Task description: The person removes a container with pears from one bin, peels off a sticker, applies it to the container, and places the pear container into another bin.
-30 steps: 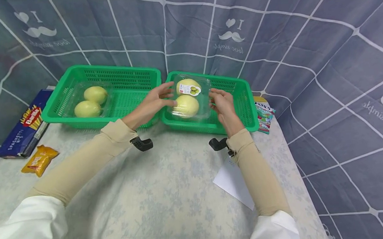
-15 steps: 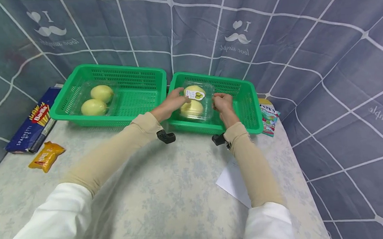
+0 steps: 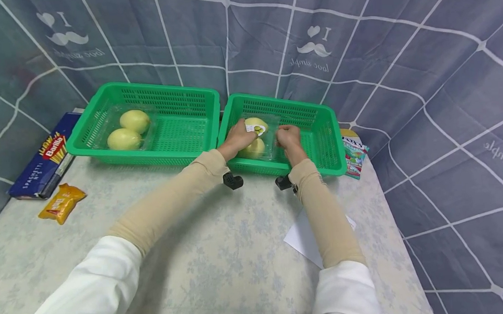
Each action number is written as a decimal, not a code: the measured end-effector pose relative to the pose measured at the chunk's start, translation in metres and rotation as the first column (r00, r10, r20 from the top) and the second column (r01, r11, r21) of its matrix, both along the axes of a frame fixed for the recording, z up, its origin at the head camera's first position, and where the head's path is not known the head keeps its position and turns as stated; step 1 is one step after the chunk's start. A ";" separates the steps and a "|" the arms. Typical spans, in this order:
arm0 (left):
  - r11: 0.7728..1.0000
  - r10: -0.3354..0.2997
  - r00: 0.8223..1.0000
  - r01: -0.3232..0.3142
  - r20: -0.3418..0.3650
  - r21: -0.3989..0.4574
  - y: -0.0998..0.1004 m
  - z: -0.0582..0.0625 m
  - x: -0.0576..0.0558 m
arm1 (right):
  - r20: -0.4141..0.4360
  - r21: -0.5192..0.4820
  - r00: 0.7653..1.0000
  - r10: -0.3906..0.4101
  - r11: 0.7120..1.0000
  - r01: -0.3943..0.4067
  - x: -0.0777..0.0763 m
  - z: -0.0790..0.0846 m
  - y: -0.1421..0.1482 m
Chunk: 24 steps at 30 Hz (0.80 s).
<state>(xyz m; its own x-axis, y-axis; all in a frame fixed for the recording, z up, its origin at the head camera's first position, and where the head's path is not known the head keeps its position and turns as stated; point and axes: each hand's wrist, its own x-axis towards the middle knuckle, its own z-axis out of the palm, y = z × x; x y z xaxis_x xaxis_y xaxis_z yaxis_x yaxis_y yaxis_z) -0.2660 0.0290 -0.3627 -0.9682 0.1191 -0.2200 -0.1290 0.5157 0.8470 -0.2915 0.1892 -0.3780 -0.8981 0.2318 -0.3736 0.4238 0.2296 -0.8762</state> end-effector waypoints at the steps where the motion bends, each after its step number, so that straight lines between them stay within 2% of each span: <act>1: 1.000 0.002 1.000 -0.002 -0.006 -0.002 0.000 0.000 0.000 | 0.002 0.006 1.000 0.002 1.000 -0.002 0.000 0.000 -0.001; 10: 0.999 -0.033 0.999 0.033 0.005 -0.011 -0.001 -0.003 -0.002 | 0.049 0.037 0.998 0.047 0.998 -0.049 0.000 -0.006 -0.005; 19: 0.998 -0.052 0.999 0.052 0.003 0.020 -0.003 0.000 0.001 | 0.073 0.104 0.994 0.087 0.990 -0.094 0.000 -0.005 -0.007; 24: 0.998 -0.059 0.998 0.059 0.006 0.009 -0.002 0.003 0.001 | 0.074 0.098 0.990 0.117 0.987 -0.124 0.002 -0.004 -0.004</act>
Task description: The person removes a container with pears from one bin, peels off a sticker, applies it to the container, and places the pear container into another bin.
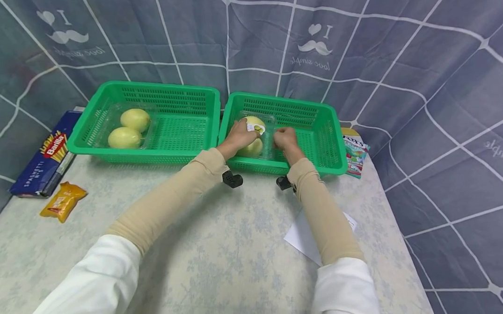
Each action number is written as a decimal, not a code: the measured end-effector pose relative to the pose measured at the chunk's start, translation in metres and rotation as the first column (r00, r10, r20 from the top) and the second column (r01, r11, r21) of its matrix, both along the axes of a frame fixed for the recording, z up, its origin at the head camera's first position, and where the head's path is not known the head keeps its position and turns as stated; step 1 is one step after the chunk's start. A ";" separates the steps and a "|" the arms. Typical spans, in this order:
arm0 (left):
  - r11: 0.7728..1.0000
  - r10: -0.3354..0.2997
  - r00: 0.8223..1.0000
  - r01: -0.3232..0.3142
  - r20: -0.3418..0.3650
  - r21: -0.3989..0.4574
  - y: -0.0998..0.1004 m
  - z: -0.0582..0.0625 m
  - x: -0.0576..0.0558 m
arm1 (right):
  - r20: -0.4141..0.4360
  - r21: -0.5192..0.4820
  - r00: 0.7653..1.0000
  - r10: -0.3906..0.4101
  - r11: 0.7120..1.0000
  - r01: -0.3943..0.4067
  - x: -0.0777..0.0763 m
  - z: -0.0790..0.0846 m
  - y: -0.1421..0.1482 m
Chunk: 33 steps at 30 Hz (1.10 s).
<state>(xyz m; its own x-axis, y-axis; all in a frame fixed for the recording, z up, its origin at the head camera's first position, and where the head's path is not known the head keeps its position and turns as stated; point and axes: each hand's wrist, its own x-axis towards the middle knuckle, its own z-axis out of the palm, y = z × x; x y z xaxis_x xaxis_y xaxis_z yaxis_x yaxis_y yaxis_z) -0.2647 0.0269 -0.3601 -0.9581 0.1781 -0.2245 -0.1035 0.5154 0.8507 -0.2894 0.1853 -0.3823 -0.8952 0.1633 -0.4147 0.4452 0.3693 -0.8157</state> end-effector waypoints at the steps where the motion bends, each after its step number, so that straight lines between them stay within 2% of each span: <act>1: 1.000 0.000 1.000 0.000 0.003 -0.004 0.000 0.000 0.000 | 0.003 -0.009 1.000 0.007 1.000 -0.007 0.001 0.001 0.001; 5: 1.000 0.002 1.000 -0.002 0.000 -0.025 -0.001 0.002 -0.001 | 0.026 -0.022 0.998 0.051 0.998 -0.051 0.000 0.002 0.004; 12: 1.000 -0.004 1.000 0.004 -0.008 -0.029 -0.003 0.007 -0.001 | 0.016 -0.026 0.995 0.095 0.995 -0.095 0.001 0.009 0.006; 16: 0.999 -0.023 0.999 0.024 0.025 -0.029 -0.006 0.012 -0.002 | 0.013 0.014 0.988 0.153 0.988 -0.153 0.004 0.013 0.006; 21: 0.997 -0.079 0.997 0.078 0.024 0.024 -0.017 0.026 0.002 | 0.042 0.091 0.977 0.211 0.973 -0.214 0.008 0.022 0.006; 24: 0.993 -0.093 0.995 0.092 0.026 0.068 -0.040 0.037 0.006 | 0.050 0.181 0.964 0.262 0.947 -0.266 0.011 0.029 0.004; 27: 0.995 -0.069 0.996 0.065 0.055 0.070 -0.078 0.044 0.009 | 0.044 0.302 0.942 0.332 0.895 -0.329 0.016 0.036 -0.002; 30: 0.999 -0.006 0.997 0.003 0.083 0.041 -0.126 0.045 0.010 | 0.039 0.406 0.913 0.405 0.829 -0.385 0.020 0.041 -0.006; 33: 0.997 0.078 0.992 -0.079 0.097 0.008 -0.181 0.043 0.014 | 0.034 0.466 0.874 0.484 0.766 -0.442 0.025 0.046 -0.014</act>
